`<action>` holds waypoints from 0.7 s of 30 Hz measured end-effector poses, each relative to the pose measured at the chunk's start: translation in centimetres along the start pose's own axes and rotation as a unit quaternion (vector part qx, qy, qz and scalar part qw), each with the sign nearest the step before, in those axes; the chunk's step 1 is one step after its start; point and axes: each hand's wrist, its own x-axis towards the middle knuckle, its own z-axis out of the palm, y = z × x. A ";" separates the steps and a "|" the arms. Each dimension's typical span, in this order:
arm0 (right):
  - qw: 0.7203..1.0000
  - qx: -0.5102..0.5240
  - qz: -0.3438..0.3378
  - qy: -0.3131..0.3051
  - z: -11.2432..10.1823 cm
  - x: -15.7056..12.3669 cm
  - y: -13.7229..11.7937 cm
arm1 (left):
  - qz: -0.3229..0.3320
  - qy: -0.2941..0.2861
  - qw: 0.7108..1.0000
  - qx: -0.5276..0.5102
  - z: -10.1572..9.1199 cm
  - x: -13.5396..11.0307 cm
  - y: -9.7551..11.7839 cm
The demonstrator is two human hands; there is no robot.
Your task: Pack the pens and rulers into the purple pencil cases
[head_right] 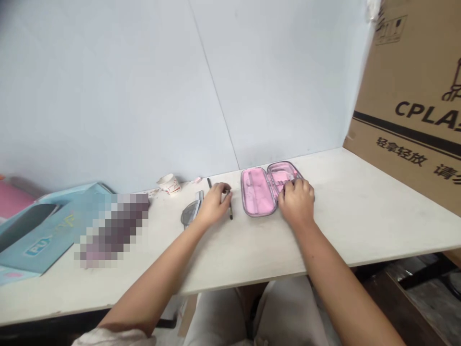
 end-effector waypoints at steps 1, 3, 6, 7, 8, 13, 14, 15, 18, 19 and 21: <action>1.000 0.003 -0.020 0.009 0.0 0.0 -0.3 | -0.030 0.000 0.998 0.060 -0.5 -0.5 -1.4; 0.998 0.013 -0.062 0.026 0.0 0.2 -1.1 | -0.083 -0.019 0.983 0.164 -1.0 -1.6 -3.5; 0.991 0.041 -0.124 0.040 -0.5 0.6 -3.3 | -0.120 -0.056 0.962 0.238 -0.9 -3.2 -5.4; 0.987 0.056 -0.144 0.041 -0.7 0.7 -4.2 | -0.123 -0.059 0.962 0.237 -0.7 -3.5 -5.8; 0.983 0.074 -0.162 0.039 -0.9 0.8 -5.3 | -0.126 -0.055 0.965 0.224 -0.6 -3.8 -6.1; 0.963 0.198 -0.182 -0.030 -0.8 1.0 -11.1 | -0.163 0.015 0.986 -0.031 -0.1 -4.3 -6.7; 0.955 0.232 -0.177 -0.055 -0.6 1.1 -12.3 | -0.167 0.017 0.980 -0.105 0.0 -4.3 -6.6; 0.945 0.267 -0.169 -0.080 -0.3 1.2 -13.3 | -0.168 0.016 0.970 -0.173 0.1 -4.4 -6.5; 0.911 0.359 -0.140 -0.147 0.3 1.3 -15.8 | -0.153 0.015 0.943 -0.296 0.2 -4.8 -5.9; 0.902 0.376 -0.134 -0.161 0.5 1.3 -16.3 | -0.145 0.016 0.939 -0.311 0.2 -4.9 -5.7; 0.893 0.392 -0.132 -0.174 0.6 1.3 -16.9 | -0.129 0.015 0.939 -0.320 0.2 -5.1 -5.2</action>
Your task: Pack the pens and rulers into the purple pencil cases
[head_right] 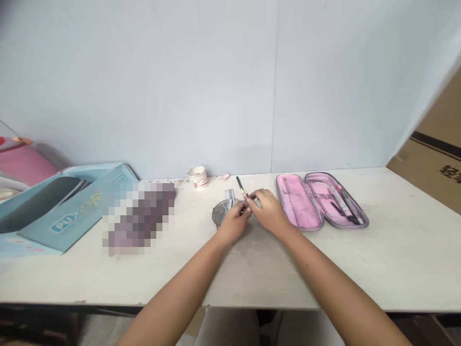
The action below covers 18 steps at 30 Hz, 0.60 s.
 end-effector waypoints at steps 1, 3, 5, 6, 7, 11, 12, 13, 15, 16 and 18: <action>1.000 0.001 -0.004 0.000 0.0 0.0 -0.1 | 0.003 -0.004 1.000 0.001 0.1 -0.1 0.2; 1.000 -0.007 -0.020 0.007 -0.3 -0.1 -0.2 | -0.002 0.001 1.000 0.004 0.1 -0.2 0.5; 0.999 -0.023 -0.032 0.018 -0.8 -0.4 -0.2 | -0.011 0.019 1.000 0.010 0.0 -0.3 0.8; 0.999 -0.036 -0.035 0.021 -1.1 -0.5 -0.2 | -0.011 0.029 0.999 0.012 -0.1 -0.3 0.9; 0.997 -0.057 -0.038 0.020 -1.3 -0.7 -0.2 | -0.007 0.039 0.999 0.015 -0.2 -0.4 1.0; 0.979 -0.183 -0.093 -0.017 -1.8 -1.5 0.0 | 0.010 0.061 0.997 0.050 -0.6 -0.5 1.3; 0.971 -0.208 -0.116 -0.026 -1.9 -1.7 0.2 | 0.008 0.062 0.996 0.064 -0.7 -0.5 1.3; 0.964 -0.225 -0.139 -0.032 -1.9 -1.8 0.4 | 0.006 0.058 0.995 0.076 -0.7 -0.6 1.4; 0.954 -0.245 -0.169 -0.033 -2.0 -2.0 0.9 | 0.010 0.046 0.995 0.089 -0.7 -0.6 1.5; 0.951 -0.252 -0.176 -0.030 -2.2 -2.1 1.3 | 0.014 0.043 0.995 0.087 -0.7 -0.6 1.5; 0.949 -0.263 -0.173 -0.017 -2.5 -2.2 2.0 | 0.012 0.047 0.996 0.074 -1.0 -0.2 1.4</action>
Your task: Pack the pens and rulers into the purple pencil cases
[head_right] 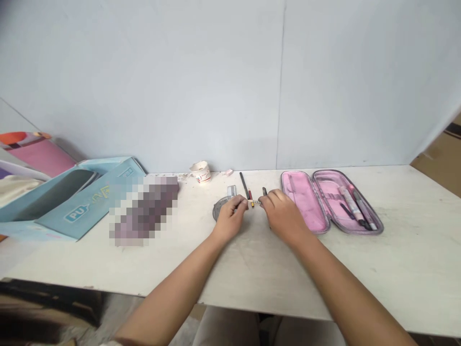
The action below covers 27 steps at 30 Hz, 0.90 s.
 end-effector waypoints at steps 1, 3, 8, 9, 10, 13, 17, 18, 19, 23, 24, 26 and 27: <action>1.000 -0.005 0.008 0.006 0.0 -0.2 0.4 | -0.008 0.007 1.000 -0.004 -0.2 0.4 -0.2; 0.999 -0.016 0.024 0.022 -0.1 -0.5 1.0 | -0.025 0.025 0.999 0.013 -1.2 1.6 -1.1; 0.996 -0.048 0.050 0.057 -0.6 -0.7 2.2 | -0.038 0.040 0.958 0.282 -4.8 7.0 -5.3; 0.995 -0.054 0.051 0.060 -0.6 -0.6 2.3 | -0.040 0.040 0.950 0.306 -5.3 8.1 -6.2; 0.995 -0.059 0.049 0.062 -0.6 -0.5 2.4 | -0.039 0.041 0.943 0.327 -5.6 9.0 -6.9; 0.995 -0.065 0.042 0.065 -0.5 -0.3 2.7 | -0.036 0.046 0.929 0.366 -5.4 11.1 -8.6; 0.994 -0.062 0.046 0.074 -0.3 -0.1 2.9 | -0.039 0.048 0.916 0.395 -4.2 12.7 -9.7; 0.994 -0.060 0.045 0.077 -0.3 -0.1 2.9 | -0.040 0.044 0.916 0.396 -4.1 13.0 -9.8; 0.994 -0.058 0.045 0.078 -0.2 -0.1 2.9 | -0.041 0.037 0.918 0.394 -4.0 13.2 -9.7; 0.995 -0.033 0.056 0.080 -0.1 0.0 3.0 | -0.027 0.008 0.934 0.356 -4.5 13.3 -7.9; 0.995 -0.024 0.060 0.078 0.0 0.0 2.9 | -0.029 -0.005 0.948 0.317 -4.6 13.0 -7.0; 0.995 -0.007 0.062 0.077 0.1 0.0 2.8 | -0.069 -0.054 0.989 0.117 -4.9 11.7 -5.1; 0.995 0.001 0.061 0.077 0.2 -0.1 2.7 | -0.102 -0.081 0.991 -0.003 -5.0 10.7 -4.0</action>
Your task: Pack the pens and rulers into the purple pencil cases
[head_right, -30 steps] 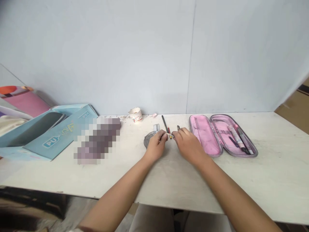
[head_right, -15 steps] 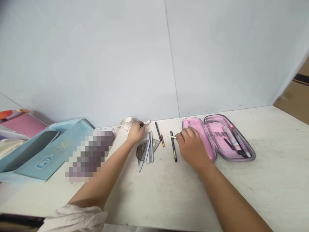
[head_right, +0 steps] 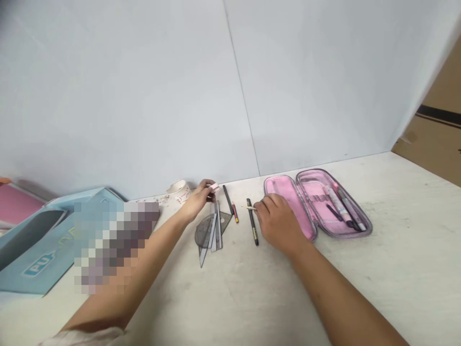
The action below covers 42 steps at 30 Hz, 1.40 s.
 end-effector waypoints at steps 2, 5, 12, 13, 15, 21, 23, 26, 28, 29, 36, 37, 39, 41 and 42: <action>1.000 0.014 -0.001 0.002 0.0 -0.1 -0.3 | -0.033 -0.050 0.982 -0.181 0.4 -2.5 1.4; 1.000 0.024 -0.004 0.004 -0.1 -0.2 -1.0 | -0.060 -0.091 0.948 -0.299 1.3 -6.0 2.9; 0.997 0.047 -0.054 -0.021 -0.7 -0.4 -3.3 | -0.085 -0.081 0.940 -0.320 3.4 -10.0 3.1; 0.997 0.047 -0.063 -0.025 -0.7 -0.5 -3.5 | -0.084 -0.082 0.943 -0.312 3.7 -10.3 3.0; 0.995 0.047 -0.080 -0.031 -0.6 -0.6 -3.8 | -0.076 -0.091 0.946 -0.301 4.3 -10.9 2.9; 0.995 0.011 -0.090 -0.039 -0.1 -1.0 -3.6 | -0.002 -0.131 0.945 -0.300 5.7 -11.5 3.4; 0.995 -0.007 -0.073 -0.062 -0.2 -1.1 -3.3 | 0.027 -0.138 0.945 -0.294 6.4 -11.3 3.5; 0.993 0.000 -0.035 -0.110 -0.4 -1.2 -3.2 | 0.053 -0.134 0.954 -0.264 7.2 -10.9 3.3; 0.989 0.041 0.003 -0.139 -0.7 -1.2 -3.4 | 0.062 -0.131 0.959 -0.245 7.4 -10.8 3.0; 0.985 0.079 0.028 -0.153 -0.9 -1.1 -3.5 | 0.064 -0.131 0.960 -0.238 7.3 -10.9 2.9; 0.723 0.565 0.218 -0.333 -1.7 -0.7 -3.6 | 0.126 -0.175 0.958 -0.189 6.2 -11.9 3.0; 0.685 0.595 0.239 -0.345 -1.6 -0.7 -3.5 | 0.136 -0.175 0.958 -0.183 6.2 -12.0 3.0; 0.669 0.608 0.262 -0.337 -1.3 -0.8 -3.6 | 0.154 -0.162 0.959 -0.171 6.4 -11.9 2.8; 0.723 0.566 0.257 -0.303 -1.1 -0.8 -3.6 | 0.170 -0.139 0.963 -0.158 6.8 -11.5 2.3; 0.761 0.529 0.245 -0.284 -1.1 -0.8 -3.7 | 0.177 -0.128 0.965 -0.147 7.0 -11.3 2.0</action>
